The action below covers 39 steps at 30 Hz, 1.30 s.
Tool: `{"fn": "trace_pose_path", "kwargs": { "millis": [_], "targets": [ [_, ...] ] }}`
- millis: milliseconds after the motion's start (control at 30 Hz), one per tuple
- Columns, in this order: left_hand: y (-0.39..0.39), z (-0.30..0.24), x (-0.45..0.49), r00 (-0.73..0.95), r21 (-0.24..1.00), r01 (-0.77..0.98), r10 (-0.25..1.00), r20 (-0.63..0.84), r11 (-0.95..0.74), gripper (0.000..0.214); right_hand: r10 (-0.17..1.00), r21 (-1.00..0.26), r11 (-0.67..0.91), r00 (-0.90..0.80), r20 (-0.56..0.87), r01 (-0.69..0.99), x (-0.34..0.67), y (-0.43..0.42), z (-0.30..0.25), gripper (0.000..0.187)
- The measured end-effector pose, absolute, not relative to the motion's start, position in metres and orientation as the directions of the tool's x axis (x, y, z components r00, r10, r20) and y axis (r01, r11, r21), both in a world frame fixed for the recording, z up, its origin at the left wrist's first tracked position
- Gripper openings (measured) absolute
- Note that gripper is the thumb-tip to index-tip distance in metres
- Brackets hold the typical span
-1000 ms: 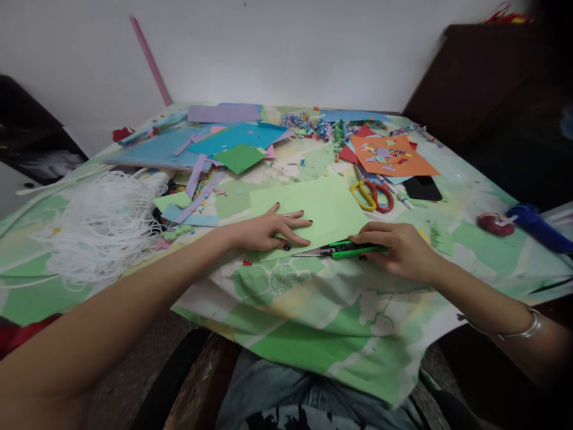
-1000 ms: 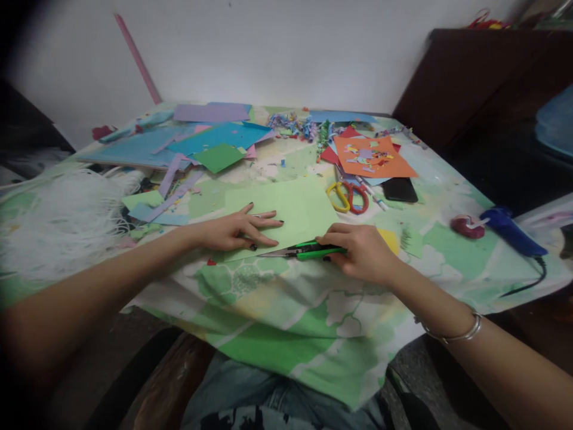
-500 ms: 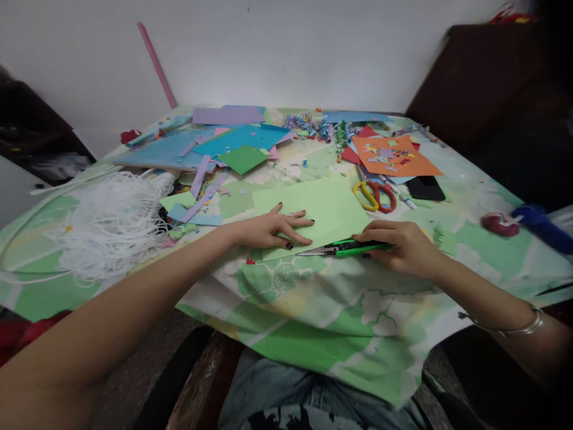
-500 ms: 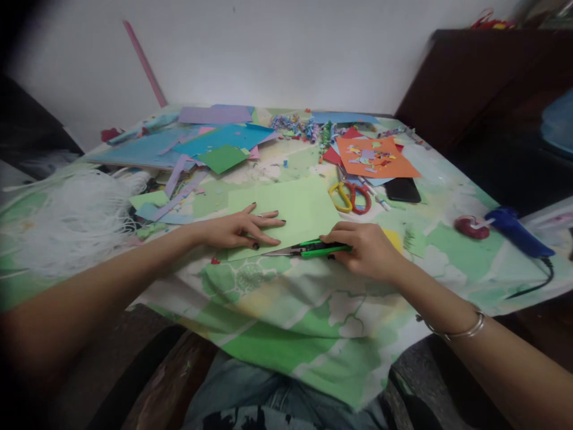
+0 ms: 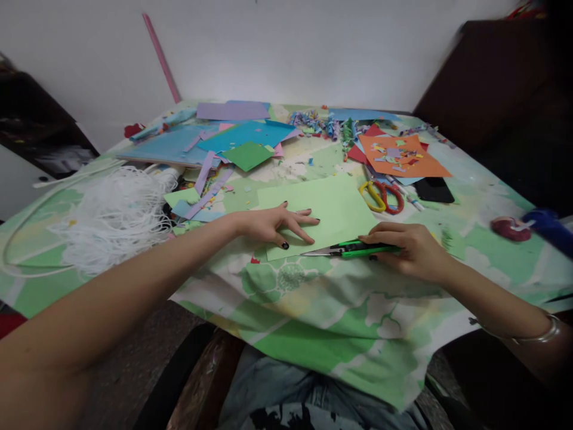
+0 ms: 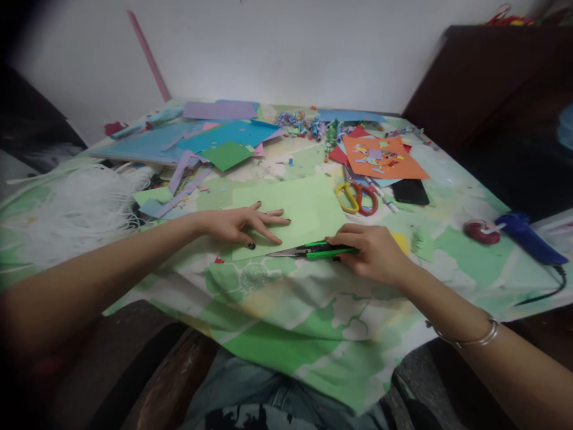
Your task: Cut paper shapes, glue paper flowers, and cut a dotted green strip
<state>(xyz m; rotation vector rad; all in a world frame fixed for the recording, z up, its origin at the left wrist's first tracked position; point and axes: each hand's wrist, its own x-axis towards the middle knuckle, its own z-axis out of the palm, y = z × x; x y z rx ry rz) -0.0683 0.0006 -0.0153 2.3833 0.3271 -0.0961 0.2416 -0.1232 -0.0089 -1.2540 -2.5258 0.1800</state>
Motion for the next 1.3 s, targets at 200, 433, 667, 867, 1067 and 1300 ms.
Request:
{"fn": "trace_pose_path", "kwargs": {
  "millis": [200, 433, 667, 867, 1067, 1300],
  "targets": [
    [0.0, -0.016, -0.068, 0.962, 0.659, 0.27, 0.224, -0.156, -0.702, 0.059, 0.786, -0.222, 0.618, -0.579, 0.217, 0.755, 0.232, -0.125, -0.008, 0.029],
    [0.002, -0.017, -0.067, 0.963, 0.648, 0.269, 0.216, -0.161, -0.713, 0.059, 0.784, -0.163, 0.612, -0.568, 0.25, 0.774, 0.22, -0.13, -0.01, 0.03],
    [0.001, -0.016, -0.067, 0.959, 0.662, 0.281, 0.223, -0.174, -0.695, 0.055, 0.79, -0.164, 0.607, -0.57, 0.224, 0.777, 0.22, -0.131, -0.007, 0.03],
    [0.001, -0.015, -0.068, 0.96, 0.662, 0.28, 0.217, -0.179, -0.696, 0.051, 0.79, -0.184, 0.609, -0.568, 0.23, 0.772, 0.226, -0.131, -0.009, 0.031],
    [0.001, -0.016, -0.067, 0.96, 0.666, 0.28, 0.223, -0.172, -0.691, 0.05, 0.779, -0.162, 0.619, -0.576, 0.247, 0.769, 0.218, -0.131, -0.01, 0.032],
    [0.002, -0.017, -0.067, 0.962, 0.677, 0.268, 0.222, -0.156, -0.686, 0.053, 0.773, -0.143, 0.624, -0.581, 0.253, 0.768, 0.202, -0.131, -0.007, 0.034]
  ]
}}
